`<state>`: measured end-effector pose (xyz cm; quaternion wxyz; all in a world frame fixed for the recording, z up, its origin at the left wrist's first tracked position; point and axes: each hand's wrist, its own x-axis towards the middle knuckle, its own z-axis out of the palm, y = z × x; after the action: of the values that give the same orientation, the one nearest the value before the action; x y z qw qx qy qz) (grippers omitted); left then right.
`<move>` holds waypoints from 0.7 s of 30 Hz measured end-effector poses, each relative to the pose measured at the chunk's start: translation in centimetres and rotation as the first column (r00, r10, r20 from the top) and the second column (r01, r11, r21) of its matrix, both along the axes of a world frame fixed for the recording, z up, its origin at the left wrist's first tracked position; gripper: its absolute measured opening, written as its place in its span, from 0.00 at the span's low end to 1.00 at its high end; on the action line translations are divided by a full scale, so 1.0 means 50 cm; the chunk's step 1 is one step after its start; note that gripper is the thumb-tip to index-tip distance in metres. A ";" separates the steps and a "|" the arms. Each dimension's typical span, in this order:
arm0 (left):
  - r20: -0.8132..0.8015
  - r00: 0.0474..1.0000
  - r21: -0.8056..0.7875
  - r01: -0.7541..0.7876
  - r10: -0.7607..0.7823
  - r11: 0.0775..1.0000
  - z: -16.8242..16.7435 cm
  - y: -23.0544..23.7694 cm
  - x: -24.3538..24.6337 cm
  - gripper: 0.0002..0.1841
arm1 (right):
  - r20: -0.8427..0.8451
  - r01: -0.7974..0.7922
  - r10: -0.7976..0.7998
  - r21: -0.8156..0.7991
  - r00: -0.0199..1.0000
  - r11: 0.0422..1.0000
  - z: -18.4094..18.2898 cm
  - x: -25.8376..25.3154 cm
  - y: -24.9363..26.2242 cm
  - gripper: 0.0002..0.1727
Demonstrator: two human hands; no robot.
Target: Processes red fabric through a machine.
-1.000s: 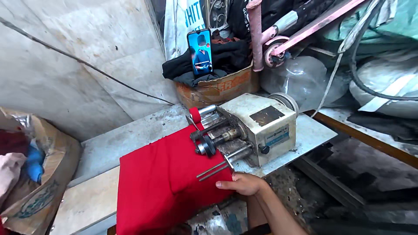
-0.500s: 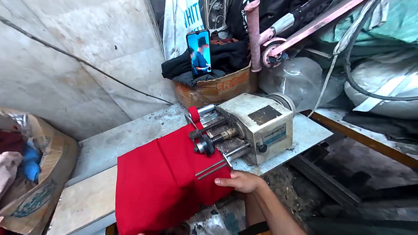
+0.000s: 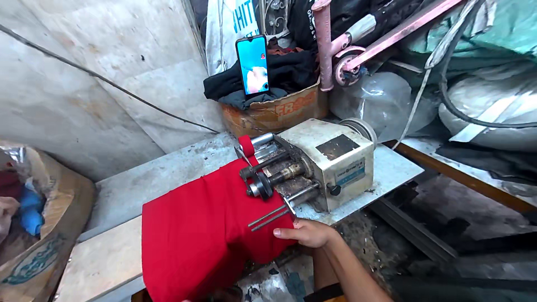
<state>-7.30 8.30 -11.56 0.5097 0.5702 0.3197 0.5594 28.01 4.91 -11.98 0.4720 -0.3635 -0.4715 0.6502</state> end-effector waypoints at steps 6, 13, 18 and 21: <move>-0.176 0.983 0.036 -0.048 0.053 0.998 0.001 -0.005 0.009 0.19 | 0.015 -0.011 0.011 -0.010 1.000 1.000 0.002 0.001 0.001 0.12; -0.192 0.981 0.063 -0.011 0.023 0.998 -0.016 0.011 -0.018 0.21 | 0.029 -0.009 0.009 -0.013 1.000 1.000 0.006 -0.001 0.001 0.12; 0.000 1.000 0.024 -0.007 0.007 1.000 -0.016 0.023 -0.036 0.20 | 0.048 0.002 -0.001 -0.040 0.999 0.999 0.006 0.000 -0.002 0.13; -0.289 0.955 0.000 -0.060 0.058 0.998 -0.003 0.001 -0.008 0.18 | 0.051 0.007 -0.005 -0.034 0.999 0.999 0.004 0.001 0.001 0.13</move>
<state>-7.71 8.37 -11.70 0.4431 0.6337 0.4102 0.4835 28.08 4.96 -11.79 0.4555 -0.3893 -0.4714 0.6472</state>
